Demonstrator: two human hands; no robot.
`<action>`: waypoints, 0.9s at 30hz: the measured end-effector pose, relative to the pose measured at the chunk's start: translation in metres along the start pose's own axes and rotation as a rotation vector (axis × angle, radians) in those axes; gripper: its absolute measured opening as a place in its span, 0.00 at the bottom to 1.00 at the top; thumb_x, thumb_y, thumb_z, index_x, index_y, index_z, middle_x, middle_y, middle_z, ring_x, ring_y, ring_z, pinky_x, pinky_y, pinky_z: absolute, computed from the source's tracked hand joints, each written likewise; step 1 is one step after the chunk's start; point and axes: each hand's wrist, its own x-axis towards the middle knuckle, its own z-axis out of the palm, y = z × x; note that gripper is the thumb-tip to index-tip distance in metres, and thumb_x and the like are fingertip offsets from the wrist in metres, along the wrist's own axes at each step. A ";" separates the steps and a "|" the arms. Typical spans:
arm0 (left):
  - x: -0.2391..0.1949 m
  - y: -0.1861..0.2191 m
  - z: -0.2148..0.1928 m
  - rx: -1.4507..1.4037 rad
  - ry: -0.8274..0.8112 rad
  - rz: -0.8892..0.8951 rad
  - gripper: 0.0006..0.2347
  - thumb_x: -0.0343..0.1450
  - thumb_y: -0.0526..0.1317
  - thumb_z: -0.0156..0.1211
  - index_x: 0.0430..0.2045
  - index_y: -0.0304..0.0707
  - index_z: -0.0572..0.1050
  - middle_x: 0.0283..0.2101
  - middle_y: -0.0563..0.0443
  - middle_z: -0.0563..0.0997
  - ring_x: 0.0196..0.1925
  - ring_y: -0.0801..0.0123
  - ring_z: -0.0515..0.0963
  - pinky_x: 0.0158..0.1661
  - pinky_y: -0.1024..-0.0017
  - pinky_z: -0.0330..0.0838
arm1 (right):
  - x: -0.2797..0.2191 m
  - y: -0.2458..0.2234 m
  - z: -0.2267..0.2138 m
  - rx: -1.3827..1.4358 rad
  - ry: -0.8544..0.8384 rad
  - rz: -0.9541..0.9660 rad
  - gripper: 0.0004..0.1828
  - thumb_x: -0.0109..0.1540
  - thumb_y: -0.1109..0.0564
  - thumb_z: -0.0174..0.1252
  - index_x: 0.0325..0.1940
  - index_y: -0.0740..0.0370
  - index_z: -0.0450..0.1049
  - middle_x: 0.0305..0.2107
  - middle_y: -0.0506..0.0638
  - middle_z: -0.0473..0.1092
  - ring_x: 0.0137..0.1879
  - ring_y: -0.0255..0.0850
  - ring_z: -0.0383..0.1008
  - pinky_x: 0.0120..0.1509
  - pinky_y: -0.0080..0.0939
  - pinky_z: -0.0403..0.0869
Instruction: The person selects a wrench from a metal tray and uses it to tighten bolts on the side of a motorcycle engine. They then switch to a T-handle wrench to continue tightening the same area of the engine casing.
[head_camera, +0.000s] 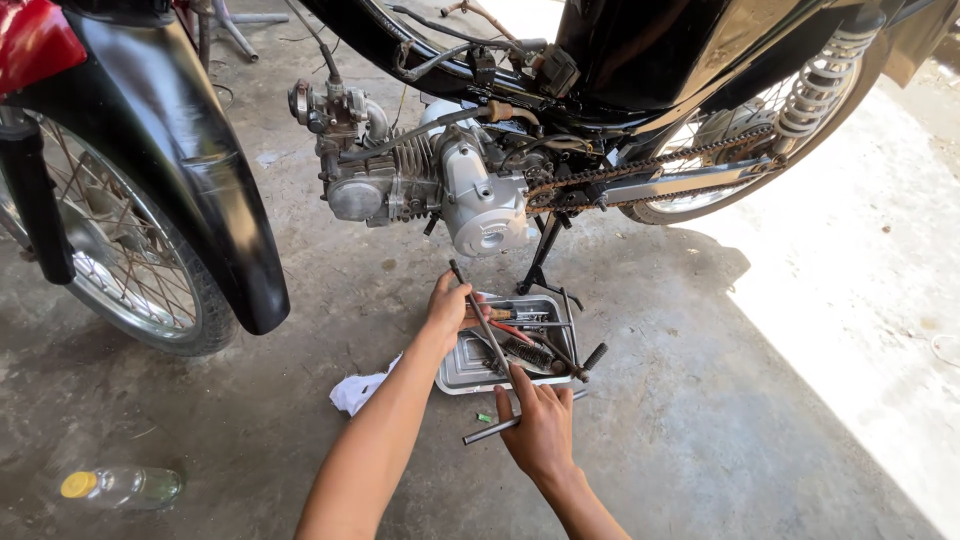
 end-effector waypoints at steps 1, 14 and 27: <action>0.009 -0.007 -0.002 0.107 0.011 0.000 0.26 0.74 0.35 0.47 0.71 0.50 0.55 0.31 0.40 0.80 0.26 0.59 0.82 0.25 0.66 0.72 | -0.007 0.003 0.008 0.039 -0.033 0.054 0.19 0.64 0.49 0.61 0.57 0.56 0.73 0.21 0.47 0.71 0.28 0.46 0.70 0.41 0.46 0.61; -0.001 0.012 0.019 0.177 -0.126 -0.023 0.35 0.73 0.30 0.50 0.76 0.66 0.47 0.42 0.38 0.84 0.28 0.60 0.82 0.22 0.74 0.68 | -0.021 0.028 0.037 0.142 -0.096 0.233 0.16 0.66 0.52 0.53 0.59 0.53 0.70 0.31 0.42 0.78 0.31 0.47 0.72 0.46 0.47 0.63; 0.021 0.000 0.012 0.246 -0.211 -0.007 0.35 0.76 0.34 0.50 0.77 0.67 0.42 0.46 0.50 0.85 0.34 0.66 0.84 0.30 0.75 0.67 | -0.024 0.046 0.056 0.154 -0.133 0.274 0.17 0.69 0.51 0.50 0.61 0.52 0.70 0.21 0.48 0.74 0.29 0.49 0.72 0.45 0.47 0.64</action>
